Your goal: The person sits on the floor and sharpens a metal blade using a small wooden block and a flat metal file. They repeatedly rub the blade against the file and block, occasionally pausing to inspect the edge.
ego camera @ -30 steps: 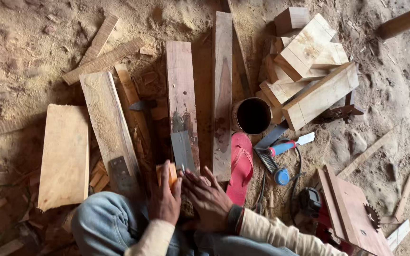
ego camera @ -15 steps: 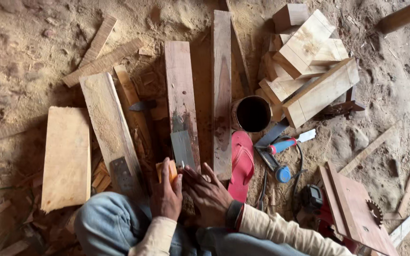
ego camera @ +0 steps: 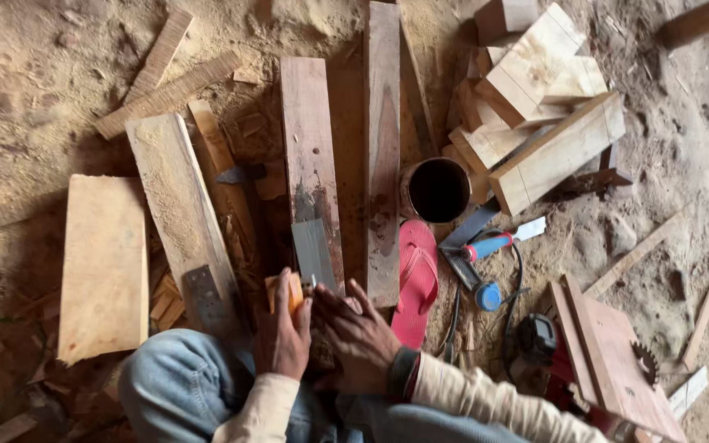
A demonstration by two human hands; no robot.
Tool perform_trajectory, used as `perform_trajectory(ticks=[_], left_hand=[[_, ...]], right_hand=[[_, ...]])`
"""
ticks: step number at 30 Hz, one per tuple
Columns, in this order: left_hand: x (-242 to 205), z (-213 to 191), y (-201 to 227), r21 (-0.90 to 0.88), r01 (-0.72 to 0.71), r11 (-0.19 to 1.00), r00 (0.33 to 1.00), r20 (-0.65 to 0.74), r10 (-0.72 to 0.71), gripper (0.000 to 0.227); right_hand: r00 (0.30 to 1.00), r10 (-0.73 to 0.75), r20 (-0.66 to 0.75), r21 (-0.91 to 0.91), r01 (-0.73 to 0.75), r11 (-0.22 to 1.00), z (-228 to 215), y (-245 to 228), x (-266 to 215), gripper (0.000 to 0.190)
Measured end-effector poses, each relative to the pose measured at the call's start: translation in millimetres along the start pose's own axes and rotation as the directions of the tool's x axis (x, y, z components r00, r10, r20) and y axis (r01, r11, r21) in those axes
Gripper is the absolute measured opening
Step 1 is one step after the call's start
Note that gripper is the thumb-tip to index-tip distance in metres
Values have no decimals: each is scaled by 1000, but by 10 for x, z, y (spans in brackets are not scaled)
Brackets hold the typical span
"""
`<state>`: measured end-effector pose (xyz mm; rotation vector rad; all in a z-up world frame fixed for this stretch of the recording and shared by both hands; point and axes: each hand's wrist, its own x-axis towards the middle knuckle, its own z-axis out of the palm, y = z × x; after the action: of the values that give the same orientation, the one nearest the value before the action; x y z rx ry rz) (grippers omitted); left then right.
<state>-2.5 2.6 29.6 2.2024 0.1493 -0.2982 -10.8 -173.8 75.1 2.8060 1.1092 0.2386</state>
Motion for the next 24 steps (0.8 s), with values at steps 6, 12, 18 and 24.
perform_trajectory(ticks=[6,12,18,24], left_hand=[[1294,232,11,-328,-441,836,885,-317,342,59],[2171,-390,375,-729,-152,667,985,-166,44,73],[1310,-1303,822,-909,296,292,918,355,175,82],[911,-1511,1009,-808,465,361,779,567,266,81]], right_hand=[[978,51,205,221,-97,971,25,659,866,86],[983,182,-27,406,-156,900,-591,1400,1646,98],[969,196,-153,685,-39,728,-916,1421,1521,102],[982,72,-172,740,81,668,-1191,1507,1468,81]])
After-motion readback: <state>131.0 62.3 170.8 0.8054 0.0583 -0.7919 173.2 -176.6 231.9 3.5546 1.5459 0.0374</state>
